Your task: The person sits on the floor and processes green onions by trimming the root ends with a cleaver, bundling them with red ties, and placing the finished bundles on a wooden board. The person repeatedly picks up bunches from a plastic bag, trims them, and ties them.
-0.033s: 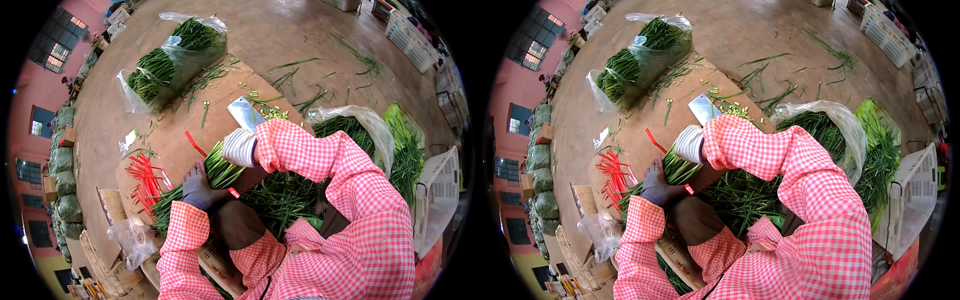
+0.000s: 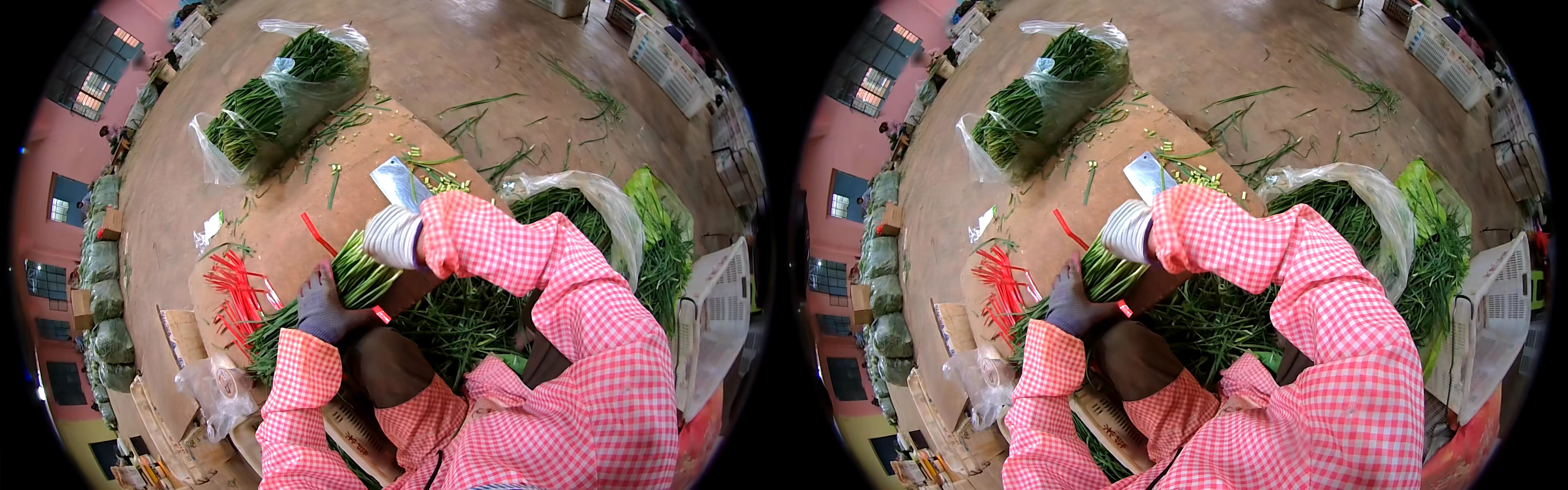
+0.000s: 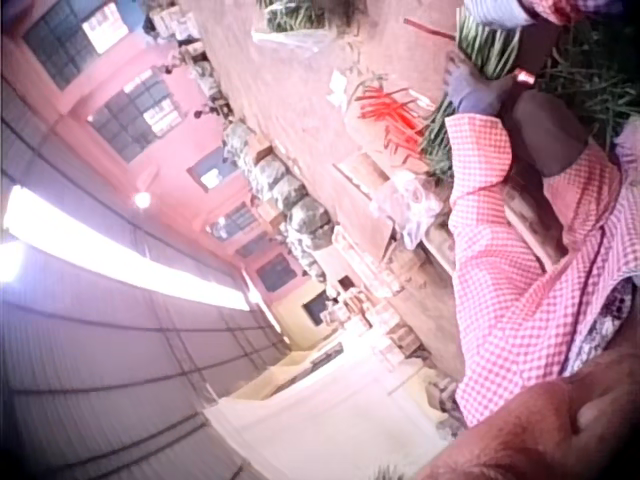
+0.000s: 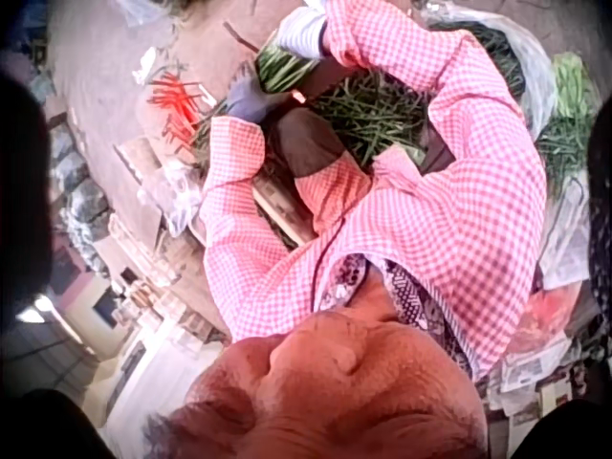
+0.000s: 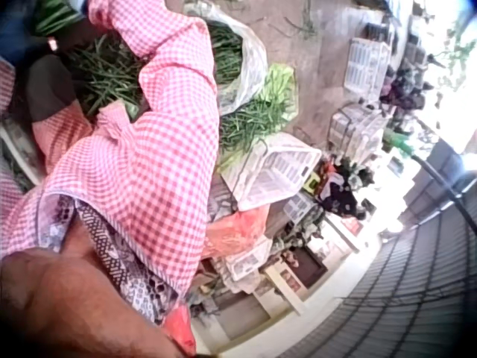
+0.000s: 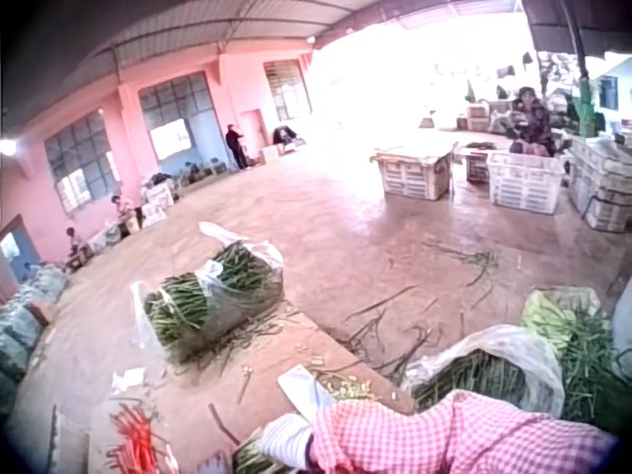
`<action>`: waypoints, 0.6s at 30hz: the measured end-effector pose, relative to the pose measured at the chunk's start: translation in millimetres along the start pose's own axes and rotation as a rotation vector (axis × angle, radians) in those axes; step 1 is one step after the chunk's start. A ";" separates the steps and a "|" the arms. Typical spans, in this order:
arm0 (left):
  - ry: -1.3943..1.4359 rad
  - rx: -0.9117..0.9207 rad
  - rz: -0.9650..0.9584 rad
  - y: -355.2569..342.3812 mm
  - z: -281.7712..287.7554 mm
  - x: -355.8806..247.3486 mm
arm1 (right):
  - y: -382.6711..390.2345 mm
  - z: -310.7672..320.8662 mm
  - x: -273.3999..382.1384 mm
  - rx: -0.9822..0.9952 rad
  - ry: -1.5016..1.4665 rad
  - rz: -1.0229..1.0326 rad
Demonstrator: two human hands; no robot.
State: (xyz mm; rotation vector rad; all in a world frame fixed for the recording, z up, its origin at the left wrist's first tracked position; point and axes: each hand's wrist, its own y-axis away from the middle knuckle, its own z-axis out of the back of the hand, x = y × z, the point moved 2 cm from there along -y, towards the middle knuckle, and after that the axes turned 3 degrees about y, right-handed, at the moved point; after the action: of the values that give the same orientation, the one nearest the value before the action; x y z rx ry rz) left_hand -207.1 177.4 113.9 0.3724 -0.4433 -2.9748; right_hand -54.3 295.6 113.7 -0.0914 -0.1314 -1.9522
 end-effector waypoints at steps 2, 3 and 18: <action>-0.013 -0.041 -0.023 0.6 -3.9 2.4 | 9.6 -3.1 -18.0 -0.105 -0.015 -0.025; -0.027 -0.051 -0.019 3.4 -2.7 2.0 | 18.2 -4.9 -21.1 -0.227 0.050 -0.022; -0.005 -0.188 -0.184 11.4 -9.8 5.5 | 87.7 28.4 -67.3 -0.027 0.070 -0.235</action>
State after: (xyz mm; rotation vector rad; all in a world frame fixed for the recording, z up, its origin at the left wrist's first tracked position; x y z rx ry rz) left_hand -209.0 163.0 106.9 0.4065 -0.1331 -3.1600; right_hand 52.3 328.6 137.6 -0.0259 -0.0718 -2.1890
